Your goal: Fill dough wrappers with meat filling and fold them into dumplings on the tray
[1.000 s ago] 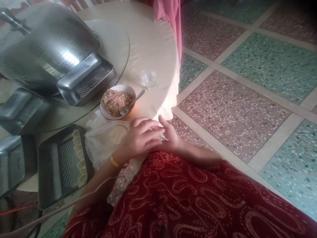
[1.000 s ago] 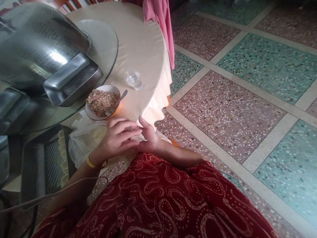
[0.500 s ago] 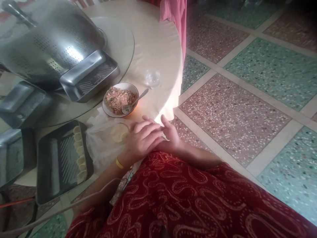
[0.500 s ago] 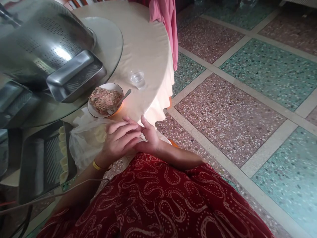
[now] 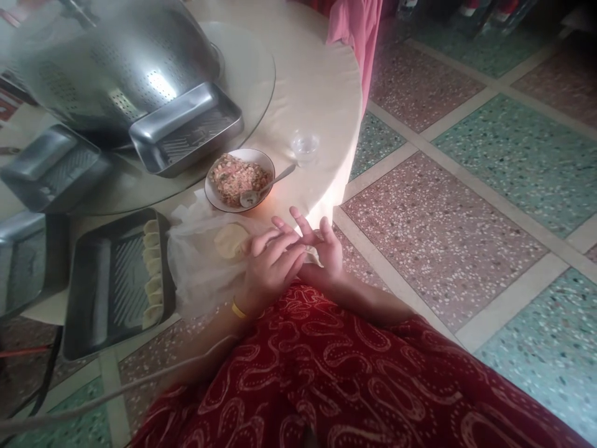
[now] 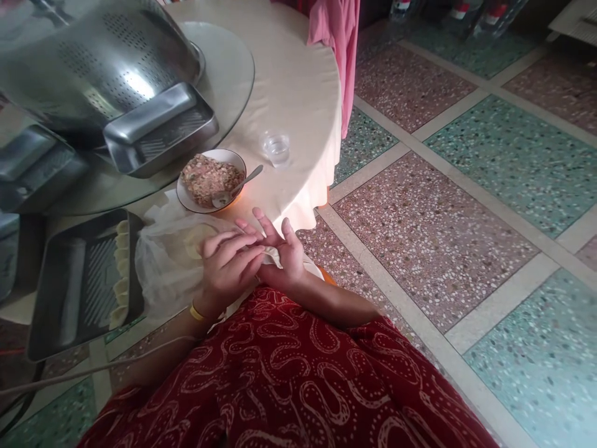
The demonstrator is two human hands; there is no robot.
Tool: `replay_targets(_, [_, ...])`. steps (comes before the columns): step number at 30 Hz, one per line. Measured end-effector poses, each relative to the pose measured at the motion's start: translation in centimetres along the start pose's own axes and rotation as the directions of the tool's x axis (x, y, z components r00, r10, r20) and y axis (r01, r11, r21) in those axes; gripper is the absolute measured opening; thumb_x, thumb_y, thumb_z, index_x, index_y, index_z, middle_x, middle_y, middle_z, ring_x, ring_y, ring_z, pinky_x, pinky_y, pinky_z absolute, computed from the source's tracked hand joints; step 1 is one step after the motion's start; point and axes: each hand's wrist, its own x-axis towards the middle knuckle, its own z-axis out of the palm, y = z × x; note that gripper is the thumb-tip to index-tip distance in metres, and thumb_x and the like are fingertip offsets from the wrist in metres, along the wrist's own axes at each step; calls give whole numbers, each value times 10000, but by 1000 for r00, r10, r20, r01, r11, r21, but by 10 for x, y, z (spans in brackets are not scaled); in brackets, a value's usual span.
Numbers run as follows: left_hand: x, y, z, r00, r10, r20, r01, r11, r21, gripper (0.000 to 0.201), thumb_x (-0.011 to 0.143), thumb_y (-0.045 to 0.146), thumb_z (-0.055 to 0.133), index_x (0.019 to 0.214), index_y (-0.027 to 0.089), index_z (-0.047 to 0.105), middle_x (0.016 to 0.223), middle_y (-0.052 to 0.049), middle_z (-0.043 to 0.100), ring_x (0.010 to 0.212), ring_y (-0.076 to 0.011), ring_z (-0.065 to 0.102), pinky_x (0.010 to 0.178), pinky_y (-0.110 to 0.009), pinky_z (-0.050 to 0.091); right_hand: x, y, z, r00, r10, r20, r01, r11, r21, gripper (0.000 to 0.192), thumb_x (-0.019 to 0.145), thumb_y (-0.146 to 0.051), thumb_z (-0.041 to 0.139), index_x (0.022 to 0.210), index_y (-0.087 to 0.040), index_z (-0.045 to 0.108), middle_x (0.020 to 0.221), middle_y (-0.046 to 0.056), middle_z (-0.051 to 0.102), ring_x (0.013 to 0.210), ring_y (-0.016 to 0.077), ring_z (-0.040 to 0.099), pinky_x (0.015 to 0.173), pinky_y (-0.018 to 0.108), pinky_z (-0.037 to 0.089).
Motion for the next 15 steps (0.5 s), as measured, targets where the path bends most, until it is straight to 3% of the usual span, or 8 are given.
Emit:
replay_targets(3, [-3,0,0,1000,24,8,-24,1000,8,130,867,189,646,995,204,666,1094,-53,705,1072,-225,555,902,-392,481,-1,0,0,1000,-5,3,6,999,-34,501,870,-665,347,1167,-340,585,1144,21,693,1084,232,619,828,442,546])
replay_targets(8, [-6,0,-3,998,-57,29,59,997,-40,296,907,324,610,1179,208,629,1133,-71,701,1081,-244,593,914,-409,482,-3,-2,2,998,-68,3,68,997,-28,479,890,-642,334,1163,-343,591,1186,9,686,1122,210,602,896,428,521])
replay_targets(15, [-2,3,-3,984,-179,-9,178,983,-35,69,865,264,645,920,230,670,985,-41,704,946,-201,634,875,-395,455,-1,1,4,994,-110,13,110,994,-13,484,901,-631,331,1189,-332,579,1178,16,693,1121,191,614,924,389,504])
